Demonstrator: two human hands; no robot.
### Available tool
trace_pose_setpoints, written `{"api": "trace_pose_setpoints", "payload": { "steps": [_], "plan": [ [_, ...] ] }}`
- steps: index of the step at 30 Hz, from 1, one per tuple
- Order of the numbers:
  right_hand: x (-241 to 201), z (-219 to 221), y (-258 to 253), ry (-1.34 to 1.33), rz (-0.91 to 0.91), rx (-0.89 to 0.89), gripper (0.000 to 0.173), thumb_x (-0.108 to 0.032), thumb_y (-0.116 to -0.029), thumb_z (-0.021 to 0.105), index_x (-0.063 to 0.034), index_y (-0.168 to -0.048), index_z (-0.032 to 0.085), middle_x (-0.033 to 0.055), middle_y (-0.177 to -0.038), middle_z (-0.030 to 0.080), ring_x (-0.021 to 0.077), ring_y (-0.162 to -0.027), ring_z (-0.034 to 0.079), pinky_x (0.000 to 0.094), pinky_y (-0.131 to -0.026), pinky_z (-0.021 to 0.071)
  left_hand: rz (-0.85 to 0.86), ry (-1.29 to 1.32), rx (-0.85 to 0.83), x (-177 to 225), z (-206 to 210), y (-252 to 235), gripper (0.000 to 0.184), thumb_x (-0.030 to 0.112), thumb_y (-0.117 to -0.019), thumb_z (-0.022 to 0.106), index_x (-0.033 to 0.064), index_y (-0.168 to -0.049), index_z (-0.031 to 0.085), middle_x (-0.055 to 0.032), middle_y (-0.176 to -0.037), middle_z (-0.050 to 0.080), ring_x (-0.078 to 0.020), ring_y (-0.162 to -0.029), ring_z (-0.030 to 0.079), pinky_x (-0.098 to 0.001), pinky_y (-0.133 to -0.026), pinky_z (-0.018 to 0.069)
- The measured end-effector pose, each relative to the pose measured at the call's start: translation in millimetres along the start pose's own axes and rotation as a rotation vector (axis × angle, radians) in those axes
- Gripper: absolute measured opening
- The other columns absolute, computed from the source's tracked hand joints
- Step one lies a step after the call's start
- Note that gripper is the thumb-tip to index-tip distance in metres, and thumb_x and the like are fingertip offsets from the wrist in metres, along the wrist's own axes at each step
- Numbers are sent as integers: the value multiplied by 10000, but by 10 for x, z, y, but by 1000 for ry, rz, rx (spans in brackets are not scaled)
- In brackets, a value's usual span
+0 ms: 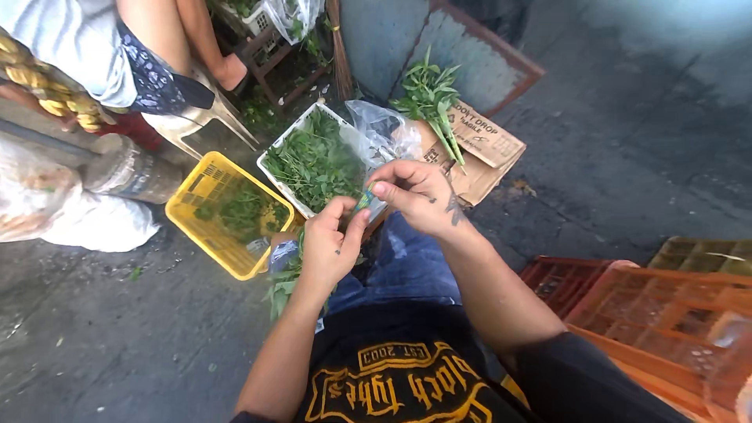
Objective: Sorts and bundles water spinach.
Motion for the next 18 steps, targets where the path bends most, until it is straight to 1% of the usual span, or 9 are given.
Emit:
{"api": "trace_pose_setpoints", "payload": {
  "steps": [4,6,7,9,11,12,13,15,18],
  "plan": [
    [25,-12,18,91,26,43,121,-166,-982,646,-96,-982,745,-14,-785,694,77,-635,631,257,-567,556,-3,-75,-60,-75,-8,36,178,224,-1055,580,96,-1093,697,-1,-838,741,-107,-593,673,-290,-532,601],
    [45,-30,16,94,54,73,151,-193,-1014,612,-102,-1012,732,-13,-764,671,86,-608,603,259,-533,521,-52,-73,-95,-125,-22,62,222,236,-1076,526,90,-1089,693,4,-797,700,-98,-605,643,-271,-541,567],
    [50,-33,8,68,64,81,160,-203,-1024,601,-103,-1034,725,-7,-775,670,93,-611,602,260,-528,517,-78,-42,-104,-153,-15,77,236,230,-1085,501,88,-1094,689,5,-768,658,-95,-601,601,-261,-538,524],
    [57,3,-7,-106,53,57,197,-214,-1027,599,-65,-1135,672,39,-888,686,123,-693,633,271,-590,552,-133,92,-105,-182,8,88,270,224,-1099,458,77,-1107,684,-1,-724,590,-99,-576,528,-254,-521,459],
    [70,73,1,-321,43,18,354,-237,-1018,618,-50,-1317,583,95,-1105,713,170,-866,691,314,-730,606,-189,280,-124,-159,39,69,313,241,-1113,413,60,-1071,664,-7,-682,527,-103,-536,468,-258,-497,427],
    [84,120,2,-421,39,23,396,-215,-1012,632,-54,-1365,554,111,-1131,718,183,-905,697,326,-767,601,-218,373,-144,-135,57,48,330,251,-1116,398,56,-1044,655,-1,-667,506,-93,-522,446,-250,-486,410],
    [103,174,9,-508,37,50,389,-165,-1000,650,-54,-1363,564,120,-1081,731,186,-898,709,334,-773,606,-248,452,-170,-110,74,32,344,262,-1118,388,55,-1025,645,6,-654,489,-84,-512,434,-242,-479,402],
    [144,271,47,-605,49,93,334,-103,-980,682,-46,-1299,602,115,-972,742,174,-854,725,325,-752,619,-305,570,-203,-65,105,14,356,270,-1120,371,52,-1011,632,15,-643,472,-73,-503,425,-229,-473,397],
    [165,351,120,-630,95,111,324,-73,-957,707,-25,-1261,606,127,-924,743,162,-762,715,297,-660,611,-356,641,-200,-25,121,-10,360,272,-1119,369,57,-999,631,12,-640,467,-70,-496,416,-222,-469,389]
  ]
}}
Point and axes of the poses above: each hand's wrist, its own y-axis away from the middle knuckle, its own z-axis out of the palm, x = y × z, the point moved 1 cm from there along -y, towards the middle knuckle
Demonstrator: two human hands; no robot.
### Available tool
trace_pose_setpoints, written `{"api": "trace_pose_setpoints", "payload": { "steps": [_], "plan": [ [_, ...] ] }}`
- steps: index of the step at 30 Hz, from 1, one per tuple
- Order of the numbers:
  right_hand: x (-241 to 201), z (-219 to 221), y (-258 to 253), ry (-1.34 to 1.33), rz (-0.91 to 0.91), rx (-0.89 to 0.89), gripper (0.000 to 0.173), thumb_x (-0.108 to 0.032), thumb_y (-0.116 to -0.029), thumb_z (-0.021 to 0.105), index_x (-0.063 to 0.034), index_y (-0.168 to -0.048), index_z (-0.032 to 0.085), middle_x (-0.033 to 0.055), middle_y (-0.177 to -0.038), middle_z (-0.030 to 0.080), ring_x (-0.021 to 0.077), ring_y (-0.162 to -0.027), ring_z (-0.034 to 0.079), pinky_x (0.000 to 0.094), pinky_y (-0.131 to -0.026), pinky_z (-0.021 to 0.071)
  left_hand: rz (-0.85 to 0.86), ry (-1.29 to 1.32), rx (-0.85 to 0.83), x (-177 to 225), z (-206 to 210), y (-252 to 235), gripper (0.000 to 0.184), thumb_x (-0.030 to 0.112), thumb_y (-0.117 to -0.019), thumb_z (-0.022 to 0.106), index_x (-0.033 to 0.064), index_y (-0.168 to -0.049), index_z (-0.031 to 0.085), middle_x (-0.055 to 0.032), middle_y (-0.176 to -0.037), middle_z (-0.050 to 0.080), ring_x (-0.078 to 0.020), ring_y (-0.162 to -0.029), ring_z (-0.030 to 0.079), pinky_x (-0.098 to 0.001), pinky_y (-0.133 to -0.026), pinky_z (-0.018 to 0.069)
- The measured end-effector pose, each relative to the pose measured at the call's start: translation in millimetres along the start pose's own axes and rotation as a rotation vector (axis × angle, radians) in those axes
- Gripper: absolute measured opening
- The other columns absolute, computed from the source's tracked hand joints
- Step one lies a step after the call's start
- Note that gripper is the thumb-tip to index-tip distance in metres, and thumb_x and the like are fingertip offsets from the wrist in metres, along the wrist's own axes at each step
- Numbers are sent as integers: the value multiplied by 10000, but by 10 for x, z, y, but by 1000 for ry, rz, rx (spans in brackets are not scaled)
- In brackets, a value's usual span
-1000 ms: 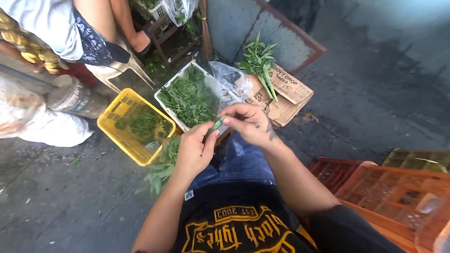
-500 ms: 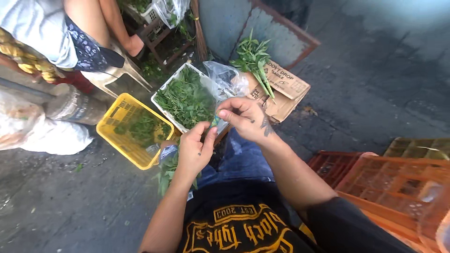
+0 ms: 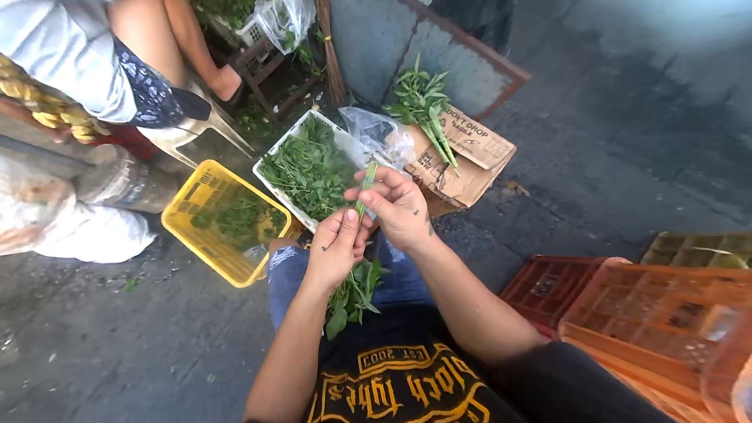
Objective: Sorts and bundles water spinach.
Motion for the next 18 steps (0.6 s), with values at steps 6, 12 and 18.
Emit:
{"api": "trace_pose_setpoints", "payload": {
  "steps": [6,12,18],
  "plan": [
    [-26,-77,-10,-16,53,-97,537,-109,-892,781,-77,-1362,523,142,-1086,723,168,-780,691,297,-674,598,7,84,-25,-15,-24,-30,337,283,-1117,390,73,-955,598,10,-650,467,-68,-496,411,-213,-462,377],
    [-76,30,-60,71,2,12,417,-23,-916,728,-45,-1299,567,149,-885,723,196,-706,695,320,-641,606,5,78,-22,68,-48,-22,360,273,-1120,370,41,-1026,629,17,-650,466,-63,-490,405,-209,-450,371],
    [43,84,-12,116,12,30,425,-41,-898,759,-22,-1275,563,138,-852,729,191,-703,699,319,-660,602,-66,56,54,138,-43,7,342,257,-1126,345,52,-1023,600,9,-657,483,-74,-484,417,-215,-431,369]
  ]
}}
Point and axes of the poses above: each hand's wrist, its own y-axis away from the middle knuckle, its own z-axis out of the palm, x = y × z, the point moved 1 cm from there along -y, towards the middle knuckle
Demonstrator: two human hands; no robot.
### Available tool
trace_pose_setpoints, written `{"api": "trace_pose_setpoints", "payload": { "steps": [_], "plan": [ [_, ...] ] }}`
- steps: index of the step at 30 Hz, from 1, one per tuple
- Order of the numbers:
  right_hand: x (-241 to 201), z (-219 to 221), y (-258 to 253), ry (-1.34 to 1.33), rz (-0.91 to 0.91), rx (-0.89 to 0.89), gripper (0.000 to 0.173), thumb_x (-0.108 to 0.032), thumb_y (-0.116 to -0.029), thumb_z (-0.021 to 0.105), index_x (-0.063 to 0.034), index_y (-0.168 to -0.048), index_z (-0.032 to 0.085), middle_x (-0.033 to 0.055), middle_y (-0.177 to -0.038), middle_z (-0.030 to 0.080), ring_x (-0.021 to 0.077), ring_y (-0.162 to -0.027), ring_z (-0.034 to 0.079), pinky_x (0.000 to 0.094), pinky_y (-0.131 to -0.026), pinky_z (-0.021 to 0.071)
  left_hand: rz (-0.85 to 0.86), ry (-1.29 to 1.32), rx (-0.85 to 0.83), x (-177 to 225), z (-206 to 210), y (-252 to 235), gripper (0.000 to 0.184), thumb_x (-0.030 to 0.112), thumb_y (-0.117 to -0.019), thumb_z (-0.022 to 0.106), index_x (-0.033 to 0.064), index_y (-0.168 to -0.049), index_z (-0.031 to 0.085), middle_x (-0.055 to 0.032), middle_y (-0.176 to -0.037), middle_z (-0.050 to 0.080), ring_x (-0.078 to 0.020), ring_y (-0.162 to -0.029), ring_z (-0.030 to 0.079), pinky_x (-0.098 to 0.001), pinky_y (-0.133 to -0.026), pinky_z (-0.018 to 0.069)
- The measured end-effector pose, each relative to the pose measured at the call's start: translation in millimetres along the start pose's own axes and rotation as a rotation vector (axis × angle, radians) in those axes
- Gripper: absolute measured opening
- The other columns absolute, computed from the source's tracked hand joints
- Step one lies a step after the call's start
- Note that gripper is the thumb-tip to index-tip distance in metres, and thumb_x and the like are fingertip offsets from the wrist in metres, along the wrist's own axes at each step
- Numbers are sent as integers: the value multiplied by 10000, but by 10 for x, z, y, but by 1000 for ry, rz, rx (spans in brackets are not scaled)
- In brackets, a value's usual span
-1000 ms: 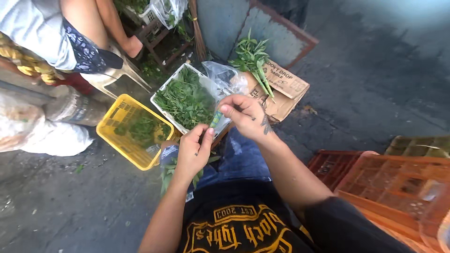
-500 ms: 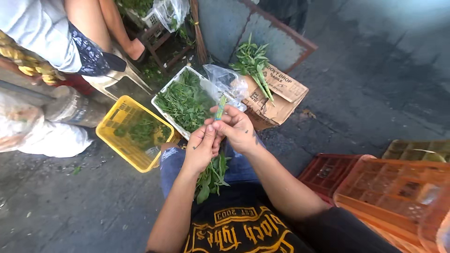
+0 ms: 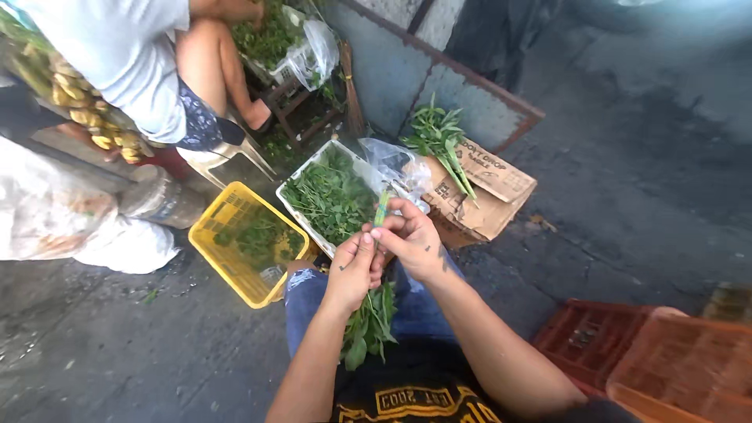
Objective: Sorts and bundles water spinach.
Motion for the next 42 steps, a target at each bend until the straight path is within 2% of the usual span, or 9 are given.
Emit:
{"api": "trace_pose_setpoints", "payload": {
  "steps": [7,13,17,23,28,32,34,37,42],
  "plan": [
    [87,40,73,-61,56,-35,364,-63,-937,701,28,-1250,537,120,-891,737,178,-744,717,302,-677,613,-15,-12,12,-15,-52,66,335,279,-1122,371,52,-1085,614,4,-685,530,-68,-505,457,-215,-455,403],
    [47,87,28,-123,12,-104,379,-187,-923,746,-70,-1251,597,77,-915,750,148,-700,710,290,-612,617,111,-135,45,103,-51,128,362,242,-1117,399,-7,-1293,594,-36,-780,650,-96,-585,592,-248,-535,524],
    [-86,163,-68,-172,-129,-137,379,-178,-911,780,-132,-1249,616,92,-1011,766,152,-696,726,264,-555,611,273,-330,1,248,-54,147,361,201,-1125,372,-61,-1121,619,-87,-839,703,-142,-694,684,-313,-665,605],
    [-151,338,-21,-182,-207,-126,389,-143,-863,825,-169,-1203,637,44,-948,762,91,-519,629,226,-401,516,404,-399,5,393,-52,205,314,113,-1111,371,-81,-1130,617,-74,-836,709,-113,-724,698,-306,-721,612],
    [-262,161,-80,-128,-299,-198,458,-237,-920,784,-169,-1330,591,42,-981,763,138,-763,738,250,-637,630,429,-393,-49,353,-4,232,348,135,-1119,347,-84,-1085,616,-94,-865,721,-131,-747,708,-321,-736,617],
    [-190,162,16,-49,-287,-168,382,-199,-887,808,-186,-1229,638,42,-946,761,124,-601,680,248,-487,577,426,-421,-10,331,-1,216,327,129,-1115,365,-64,-1060,623,-49,-791,687,-84,-704,666,-276,-699,581],
    [-186,81,-33,-15,-257,-184,397,-248,-865,827,-186,-1217,653,49,-998,766,142,-707,719,259,-602,616,410,-410,-30,268,-37,165,340,142,-1120,356,-68,-1076,620,-61,-803,696,-98,-711,679,-291,-710,592],
    [-218,-70,-234,-7,-323,-251,396,-342,-939,752,-191,-1293,656,58,-1116,756,168,-948,736,275,-798,618,410,-392,-97,174,-96,68,367,155,-1125,337,-75,-1065,617,-92,-839,720,-127,-736,699,-319,-733,604],
    [-95,51,-322,0,-201,-200,241,-226,-912,781,-158,-1133,711,4,-1001,764,113,-729,718,266,-607,625,314,-402,-55,234,-195,-101,318,105,-1102,384,-87,-1194,620,-74,-872,716,-114,-744,692,-317,-732,612]
  ]
}}
Point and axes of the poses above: each hand's wrist, its own y-axis away from the middle knuckle, its own z-axis out of the palm, x = y × z, the point moved 1 cm from there along -y, towards the middle knuckle
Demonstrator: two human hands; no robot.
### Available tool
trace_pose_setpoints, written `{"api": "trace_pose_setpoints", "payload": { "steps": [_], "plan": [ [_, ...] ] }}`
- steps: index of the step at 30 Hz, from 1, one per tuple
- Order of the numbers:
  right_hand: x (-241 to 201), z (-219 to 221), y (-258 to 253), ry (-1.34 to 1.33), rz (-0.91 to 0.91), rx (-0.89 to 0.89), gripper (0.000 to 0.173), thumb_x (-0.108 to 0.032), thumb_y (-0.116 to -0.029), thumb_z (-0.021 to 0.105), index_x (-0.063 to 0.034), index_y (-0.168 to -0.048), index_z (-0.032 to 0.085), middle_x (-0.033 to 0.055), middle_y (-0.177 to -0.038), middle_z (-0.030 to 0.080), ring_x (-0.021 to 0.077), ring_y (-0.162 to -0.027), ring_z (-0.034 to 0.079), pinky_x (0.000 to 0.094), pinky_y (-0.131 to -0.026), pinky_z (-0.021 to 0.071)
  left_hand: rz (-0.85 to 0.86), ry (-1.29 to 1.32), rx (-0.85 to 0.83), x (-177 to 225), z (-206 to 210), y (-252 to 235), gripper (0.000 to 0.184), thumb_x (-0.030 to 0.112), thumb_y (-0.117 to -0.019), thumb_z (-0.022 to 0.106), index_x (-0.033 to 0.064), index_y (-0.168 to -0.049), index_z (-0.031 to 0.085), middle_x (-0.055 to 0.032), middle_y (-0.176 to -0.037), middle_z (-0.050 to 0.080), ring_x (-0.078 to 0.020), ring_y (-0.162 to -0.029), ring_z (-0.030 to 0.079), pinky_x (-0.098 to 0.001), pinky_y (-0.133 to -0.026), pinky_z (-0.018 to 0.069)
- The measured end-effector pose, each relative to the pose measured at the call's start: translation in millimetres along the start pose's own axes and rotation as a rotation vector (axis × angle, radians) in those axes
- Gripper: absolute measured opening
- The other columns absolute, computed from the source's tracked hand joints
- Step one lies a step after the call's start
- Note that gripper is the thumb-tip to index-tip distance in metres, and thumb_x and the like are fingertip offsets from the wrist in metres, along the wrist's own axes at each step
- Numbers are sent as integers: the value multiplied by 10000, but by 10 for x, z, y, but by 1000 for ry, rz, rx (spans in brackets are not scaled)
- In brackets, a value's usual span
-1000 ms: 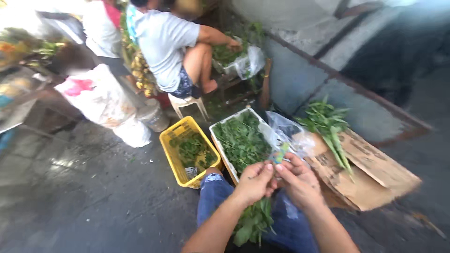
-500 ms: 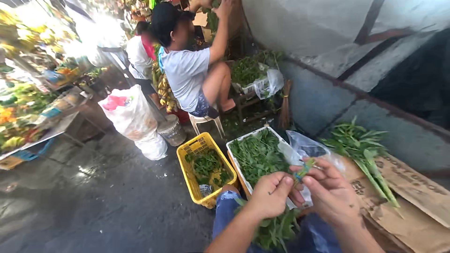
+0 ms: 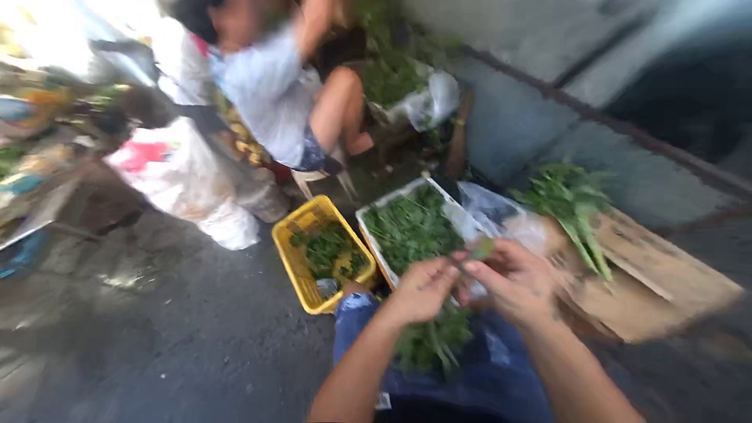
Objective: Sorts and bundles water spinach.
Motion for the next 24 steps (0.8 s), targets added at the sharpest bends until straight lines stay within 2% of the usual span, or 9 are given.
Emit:
{"api": "trace_pose_setpoints", "payload": {
  "steps": [2,4,7,11,14,16,18,21,24],
  "plan": [
    [136,-107,1,-66,56,12,250,-227,-934,760,-103,-1143,701,50,-1030,761,154,-818,733,324,-723,640,-15,-43,-30,-142,-43,-97,350,120,-1106,368,-84,-1264,605,-70,-901,729,-128,-771,709,-337,-754,628],
    [316,-244,-85,-116,54,44,211,-237,-978,713,-102,-1140,730,76,-1050,764,179,-911,736,358,-837,626,4,-56,-56,-371,-108,-263,349,158,-1116,348,-60,-1155,618,-69,-901,730,-157,-795,718,-376,-769,633],
    [652,-308,-72,-28,133,91,186,-159,-996,678,-26,-1119,716,85,-999,760,136,-739,711,322,-666,629,-45,-18,-27,-707,-144,-394,344,133,-1111,352,-68,-1223,608,-69,-890,720,-179,-792,711,-397,-769,632],
    [933,-618,-46,10,223,87,323,-133,-996,662,44,-1261,613,118,-1085,744,161,-898,716,344,-813,611,-166,-173,-68,-1076,-122,-614,315,172,-1108,387,-5,-1124,647,-14,-821,691,-128,-706,685,-329,-663,628],
    [857,-1088,-100,87,271,147,177,-99,-948,715,1,-1094,707,90,-1005,765,141,-831,727,319,-744,622,-164,-472,-150,-1115,-3,-864,284,279,-1076,491,71,-1129,678,11,-891,710,-88,-760,690,-299,-679,618],
    [732,-1502,-132,62,293,324,138,-130,-939,718,-82,-1068,706,94,-988,767,167,-761,730,340,-679,633,-49,-802,-135,-1001,89,-1087,485,481,-993,623,111,-1303,659,-67,-1184,695,-200,-1075,673,-465,-921,578],
    [621,-1986,-157,-23,236,562,117,-229,-966,707,-188,-1076,699,56,-997,757,161,-766,725,347,-699,634,135,-944,-5,-918,119,-1354,616,510,-937,690,104,-1392,604,-204,-1411,576,-395,-1371,498,-667,-1140,360],
    [601,-2714,-148,-177,102,881,164,-271,-1083,491,-235,-1031,642,-29,-993,720,97,-852,687,296,-813,594,354,-885,270,-889,10,-1733,483,375,-896,767,88,-1266,646,-190,-1350,586,-357,-1371,483,-553,-1154,392],
    [926,-3265,-29,-252,71,1064,195,-281,-1109,429,-201,-1090,606,-34,-952,699,102,-866,683,317,-872,587,359,-869,318,-1011,-75,-1955,436,319,-901,745,5,-1188,650,-222,-1225,601,-327,-1231,560,-446,-1052,472]
  ]
}}
Point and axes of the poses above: each hand's wrist, its own y-axis away from the middle knuckle, its own z-axis out of the palm, x = y × z, the point moved 1 cm from there along -y, towards the middle knuckle
